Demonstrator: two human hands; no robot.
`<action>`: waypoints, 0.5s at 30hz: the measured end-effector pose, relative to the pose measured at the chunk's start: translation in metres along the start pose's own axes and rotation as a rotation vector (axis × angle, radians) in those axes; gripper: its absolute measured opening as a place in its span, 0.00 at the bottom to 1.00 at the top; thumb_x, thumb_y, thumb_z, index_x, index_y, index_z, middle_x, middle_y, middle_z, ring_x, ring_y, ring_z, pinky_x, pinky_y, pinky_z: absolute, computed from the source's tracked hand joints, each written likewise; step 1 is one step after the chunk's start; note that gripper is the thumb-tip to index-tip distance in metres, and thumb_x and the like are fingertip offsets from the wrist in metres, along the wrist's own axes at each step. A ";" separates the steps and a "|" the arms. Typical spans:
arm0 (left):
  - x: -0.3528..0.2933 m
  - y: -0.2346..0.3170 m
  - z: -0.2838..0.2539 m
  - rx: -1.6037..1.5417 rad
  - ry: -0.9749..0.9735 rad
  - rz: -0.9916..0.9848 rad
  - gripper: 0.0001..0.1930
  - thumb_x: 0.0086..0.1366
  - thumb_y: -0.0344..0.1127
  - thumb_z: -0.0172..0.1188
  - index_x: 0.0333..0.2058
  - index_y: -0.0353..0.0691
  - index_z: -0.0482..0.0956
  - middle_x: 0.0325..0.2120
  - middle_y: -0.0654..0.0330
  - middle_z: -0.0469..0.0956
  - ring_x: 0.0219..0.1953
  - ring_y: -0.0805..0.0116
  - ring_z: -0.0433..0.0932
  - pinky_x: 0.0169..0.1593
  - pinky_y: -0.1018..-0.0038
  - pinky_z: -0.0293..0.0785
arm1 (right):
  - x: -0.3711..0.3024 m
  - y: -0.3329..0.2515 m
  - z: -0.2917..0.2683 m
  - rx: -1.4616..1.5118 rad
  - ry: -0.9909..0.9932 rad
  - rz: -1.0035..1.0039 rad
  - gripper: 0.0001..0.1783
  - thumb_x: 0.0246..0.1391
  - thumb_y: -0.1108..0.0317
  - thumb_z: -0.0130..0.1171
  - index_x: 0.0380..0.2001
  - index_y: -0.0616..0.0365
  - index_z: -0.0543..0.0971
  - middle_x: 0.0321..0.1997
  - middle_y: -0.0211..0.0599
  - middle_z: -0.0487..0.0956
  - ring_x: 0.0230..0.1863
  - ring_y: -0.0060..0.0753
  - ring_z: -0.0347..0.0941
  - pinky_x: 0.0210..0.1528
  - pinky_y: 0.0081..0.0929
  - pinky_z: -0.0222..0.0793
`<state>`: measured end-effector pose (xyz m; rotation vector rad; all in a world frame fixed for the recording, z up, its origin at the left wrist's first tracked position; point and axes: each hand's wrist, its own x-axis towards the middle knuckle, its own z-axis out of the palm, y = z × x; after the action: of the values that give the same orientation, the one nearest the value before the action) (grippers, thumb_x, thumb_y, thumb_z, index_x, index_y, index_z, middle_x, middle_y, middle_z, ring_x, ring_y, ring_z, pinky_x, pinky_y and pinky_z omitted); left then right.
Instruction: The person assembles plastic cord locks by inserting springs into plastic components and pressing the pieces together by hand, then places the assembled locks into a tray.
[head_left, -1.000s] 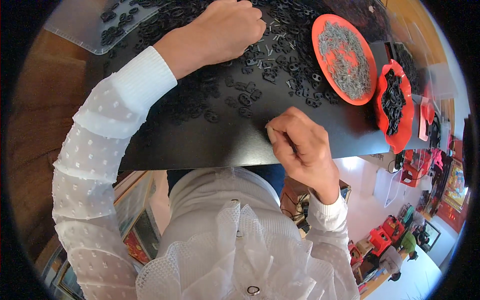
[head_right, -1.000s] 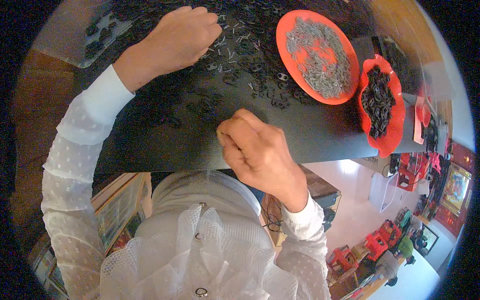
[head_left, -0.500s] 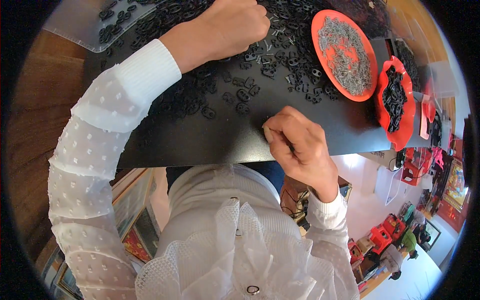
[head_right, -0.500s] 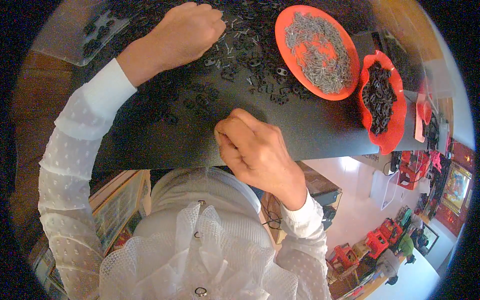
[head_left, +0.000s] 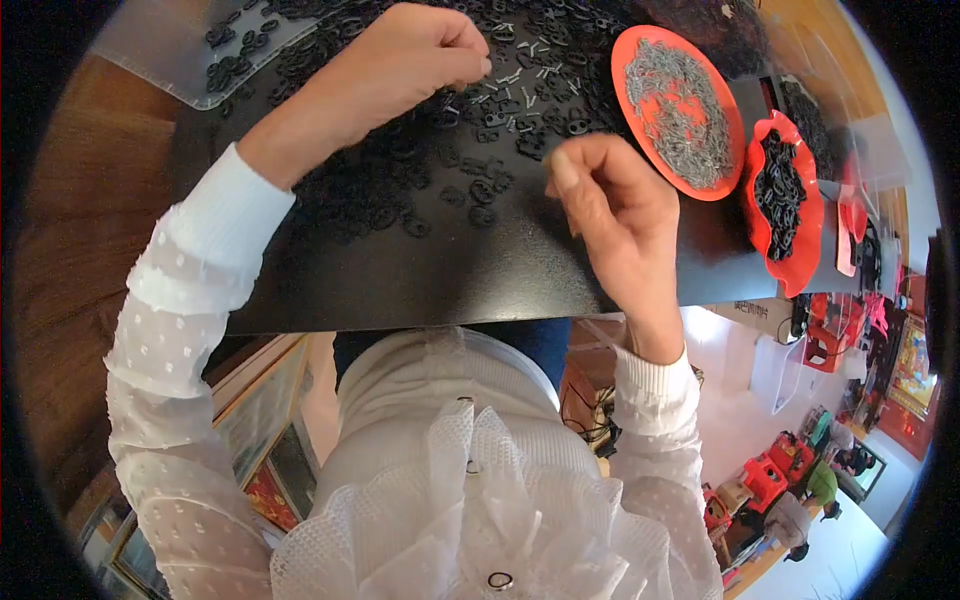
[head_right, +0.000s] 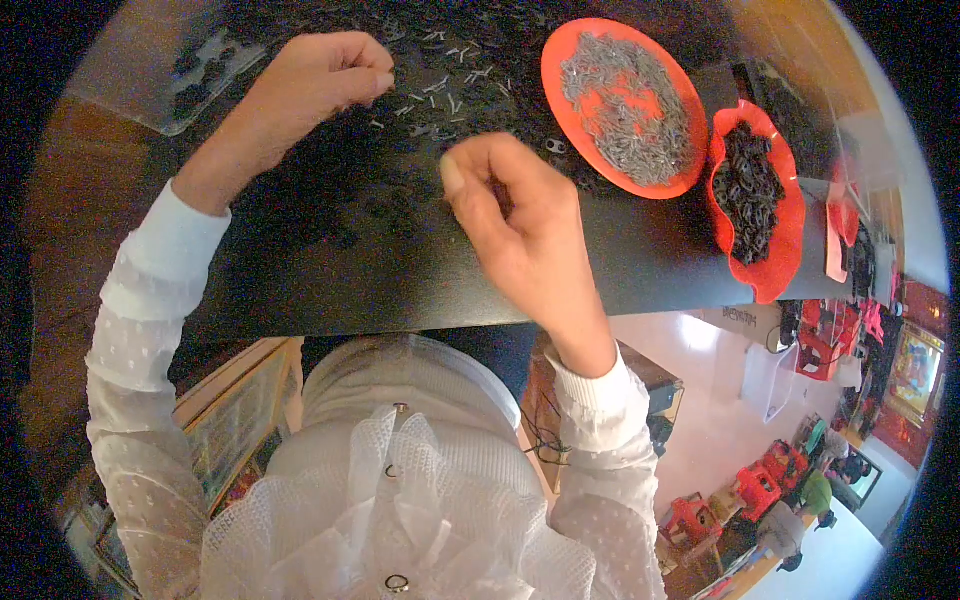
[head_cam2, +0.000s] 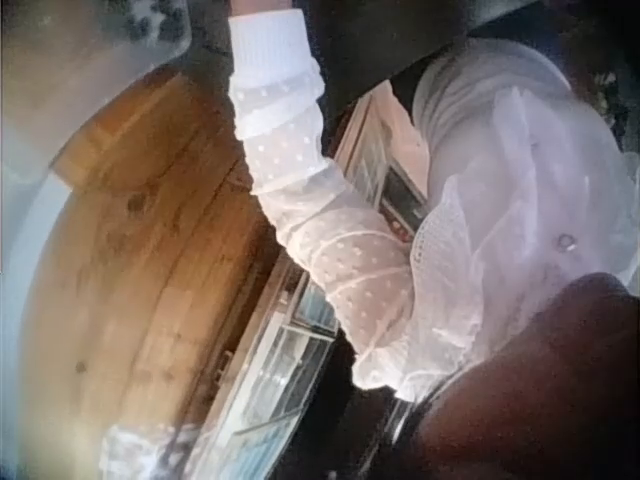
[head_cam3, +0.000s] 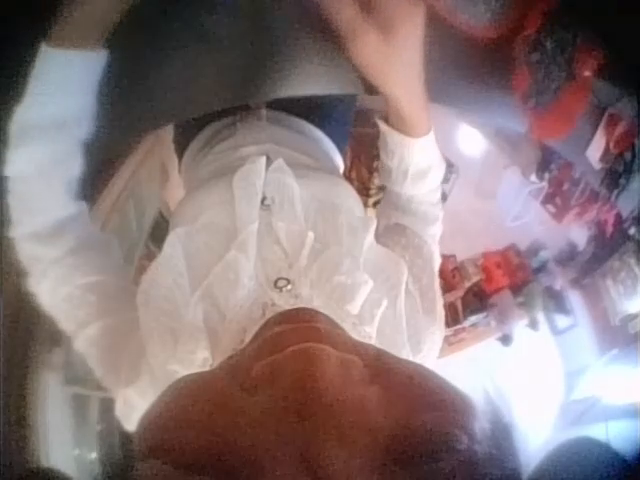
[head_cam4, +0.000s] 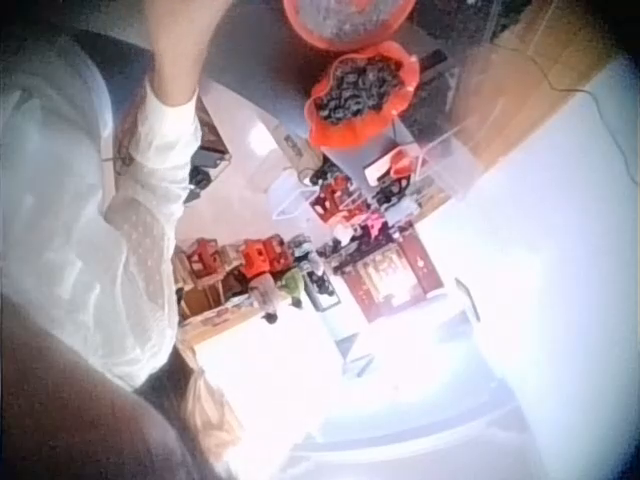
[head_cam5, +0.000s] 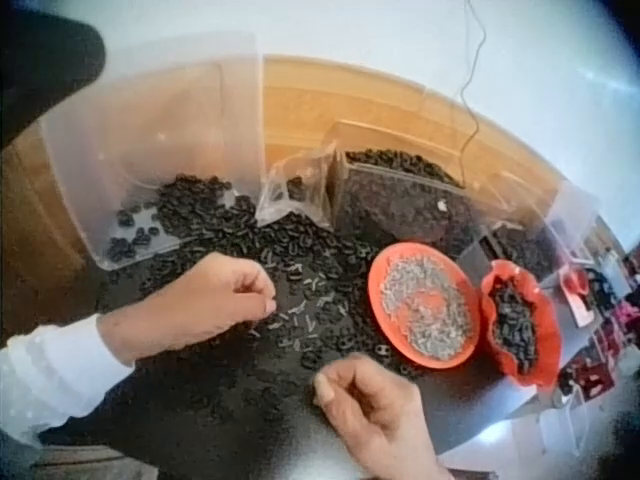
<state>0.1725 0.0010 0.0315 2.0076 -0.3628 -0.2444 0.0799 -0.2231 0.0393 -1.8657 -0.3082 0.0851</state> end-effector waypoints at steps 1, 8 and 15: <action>-0.010 0.007 0.001 0.004 0.005 -0.002 0.09 0.60 0.38 0.58 0.28 0.39 0.76 0.21 0.73 0.71 0.23 0.83 0.66 0.26 0.82 0.61 | 0.008 -0.002 0.004 0.045 0.024 0.034 0.06 0.60 0.70 0.55 0.34 0.61 0.76 0.26 0.22 0.73 0.23 0.09 0.61 0.24 0.10 0.56; -0.051 0.018 0.010 -0.454 0.012 -0.118 0.06 0.60 0.37 0.59 0.30 0.41 0.77 0.20 0.73 0.70 0.21 0.86 0.63 0.24 0.86 0.56 | 0.036 -0.005 0.029 0.023 -0.031 -0.043 0.08 0.57 0.70 0.55 0.29 0.65 0.73 0.19 0.29 0.69 0.23 0.16 0.62 0.25 0.21 0.61; -0.077 0.008 0.016 -0.404 0.016 -0.136 0.06 0.60 0.35 0.58 0.31 0.39 0.77 0.22 0.73 0.71 0.24 0.85 0.65 0.27 0.85 0.60 | 0.027 -0.008 0.040 -0.123 -0.078 -0.126 0.08 0.55 0.71 0.56 0.27 0.64 0.73 0.20 0.40 0.72 0.20 0.30 0.67 0.25 0.28 0.64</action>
<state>0.0945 0.0112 0.0329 1.6352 -0.1504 -0.3565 0.0958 -0.1766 0.0367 -1.9626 -0.4941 0.0536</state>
